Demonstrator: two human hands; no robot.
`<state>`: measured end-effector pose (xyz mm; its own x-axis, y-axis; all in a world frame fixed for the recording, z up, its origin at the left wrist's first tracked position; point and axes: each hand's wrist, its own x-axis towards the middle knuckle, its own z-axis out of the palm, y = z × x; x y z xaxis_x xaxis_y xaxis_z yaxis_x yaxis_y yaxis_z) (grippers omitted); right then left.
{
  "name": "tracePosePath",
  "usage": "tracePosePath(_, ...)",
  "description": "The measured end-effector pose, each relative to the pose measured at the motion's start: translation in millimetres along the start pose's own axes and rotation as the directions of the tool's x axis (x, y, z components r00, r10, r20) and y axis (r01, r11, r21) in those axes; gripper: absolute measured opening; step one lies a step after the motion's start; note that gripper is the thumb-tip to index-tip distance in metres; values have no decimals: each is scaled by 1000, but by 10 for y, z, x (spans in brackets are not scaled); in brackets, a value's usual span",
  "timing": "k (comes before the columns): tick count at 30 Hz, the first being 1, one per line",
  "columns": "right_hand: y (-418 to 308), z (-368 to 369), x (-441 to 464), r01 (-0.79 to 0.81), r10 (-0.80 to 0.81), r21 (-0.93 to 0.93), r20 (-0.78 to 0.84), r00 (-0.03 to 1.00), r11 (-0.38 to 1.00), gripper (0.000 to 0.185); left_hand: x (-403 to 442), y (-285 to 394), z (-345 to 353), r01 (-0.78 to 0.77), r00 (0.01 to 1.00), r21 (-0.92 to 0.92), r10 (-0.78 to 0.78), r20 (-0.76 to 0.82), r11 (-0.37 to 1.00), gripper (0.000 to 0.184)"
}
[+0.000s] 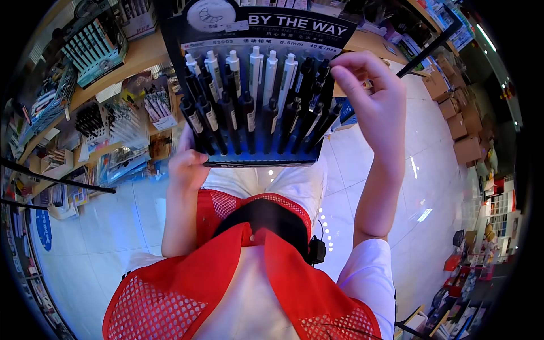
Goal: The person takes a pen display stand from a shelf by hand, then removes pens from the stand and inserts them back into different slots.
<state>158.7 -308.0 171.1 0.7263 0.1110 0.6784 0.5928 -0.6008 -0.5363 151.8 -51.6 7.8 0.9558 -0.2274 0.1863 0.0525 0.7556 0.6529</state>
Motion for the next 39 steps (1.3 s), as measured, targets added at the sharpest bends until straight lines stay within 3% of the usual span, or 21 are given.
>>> tracePosePath(2,1,2,-30,20,-19,-12,45,999,1000,17,-18,-11,-75,-7,999,-35,9,48,999,81)
tracePosePath(5,-21,1,-73,69,-62,-73,87,994,995,19,-45,37,61,45,996,-21,-47,-82,999,91)
tracePosePath(11,34,63,-103,84,-76,-70,102,992,994,20,-6,15,81,28,1000,13,-28,-9,1000,93)
tracePosePath(15,93,55,-95,78,-69,-85,108,992,993,17,8,-69,-83,20,1000,-56,-19,18,998,81)
tracePosePath(18,103,50,-104,-109,99,66,140,985,992,15,18,-74,-92,30,999,-53,-29,16,998,81)
tracePosePath(24,185,36,-104,-8,17,-62,153,988,998,15,44,-85,-43,30,999,-17,-30,30,999,80)
tracePosePath(27,208,60,-110,-51,53,-36,69,996,998,13,49,-108,-72,39,999,-22,-39,21,999,80)
tracePosePath(30,184,33,-104,-96,117,171,-116,986,981,10,42,-116,-116,42,999,-12,-42,8,999,80)
tracePosePath(35,77,-209,-98,12,159,341,-469,869,940,13,-55,-137,-296,79,996,-56,-81,-26,995,81)
tracePosePath(39,300,-329,-64,168,171,465,-602,780,869,17,-209,-108,-528,136,984,-28,-139,-109,990,80)
